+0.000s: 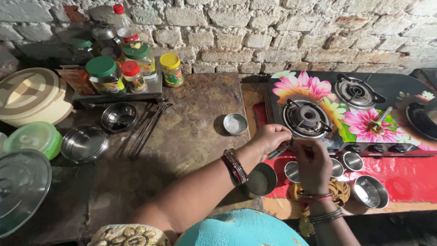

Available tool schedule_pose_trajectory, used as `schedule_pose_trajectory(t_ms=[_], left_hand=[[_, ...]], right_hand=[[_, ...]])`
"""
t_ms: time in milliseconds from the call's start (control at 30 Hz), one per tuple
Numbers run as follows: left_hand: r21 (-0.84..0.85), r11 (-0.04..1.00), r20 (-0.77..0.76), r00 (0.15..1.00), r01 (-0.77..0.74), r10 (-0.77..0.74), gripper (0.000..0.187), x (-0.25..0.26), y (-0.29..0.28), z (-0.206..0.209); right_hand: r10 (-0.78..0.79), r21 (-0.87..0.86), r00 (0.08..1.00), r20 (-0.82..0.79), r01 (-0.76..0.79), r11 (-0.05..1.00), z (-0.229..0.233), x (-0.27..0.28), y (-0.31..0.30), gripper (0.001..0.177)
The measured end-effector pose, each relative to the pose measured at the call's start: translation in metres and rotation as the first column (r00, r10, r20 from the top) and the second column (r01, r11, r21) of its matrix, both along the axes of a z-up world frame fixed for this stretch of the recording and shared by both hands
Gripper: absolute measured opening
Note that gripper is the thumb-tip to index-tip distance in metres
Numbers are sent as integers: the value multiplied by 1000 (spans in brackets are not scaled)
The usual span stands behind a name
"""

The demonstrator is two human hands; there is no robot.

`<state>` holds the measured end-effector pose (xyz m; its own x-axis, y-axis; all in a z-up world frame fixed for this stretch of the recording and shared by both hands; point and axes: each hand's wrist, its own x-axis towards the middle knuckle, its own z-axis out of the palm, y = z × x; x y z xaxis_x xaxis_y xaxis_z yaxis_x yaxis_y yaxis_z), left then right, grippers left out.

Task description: The person wipes small metal cups and tumblers dry with a cloth and arranges them in a row on the counter beside the gas stove, then strikes a match and lights the burner under a pot of milk.

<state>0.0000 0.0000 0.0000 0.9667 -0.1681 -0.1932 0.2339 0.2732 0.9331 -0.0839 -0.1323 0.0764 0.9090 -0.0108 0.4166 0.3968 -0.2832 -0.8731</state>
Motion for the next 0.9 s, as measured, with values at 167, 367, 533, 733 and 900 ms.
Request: schedule_pose_trajectory(t_ms=[167,367,533,733,900], left_hand=[[386,922,286,954,-28,-91,15,-5,8,17],[503,857,441,885,-110,-146,15,-15,11,29],[581,812,426,871,-57,-244,17,-18,18,41],[607,779,334,940,-156,-73,15,-17,7,40],[449,883,151,986,-135,74,12,-13,-4,17]], right_hand=[[163,235,956,-243,-105,966,-15,12,-7,21],[126,146,920,-371,-76,986,-28,18,-21,18],[114,175,939,-323,-59,983,-37,24,-26,17],[-144,-198,989,-19,138,970,-28,15,-7,14],[-145,-312,964,224,212,926,-10,1,6,9]])
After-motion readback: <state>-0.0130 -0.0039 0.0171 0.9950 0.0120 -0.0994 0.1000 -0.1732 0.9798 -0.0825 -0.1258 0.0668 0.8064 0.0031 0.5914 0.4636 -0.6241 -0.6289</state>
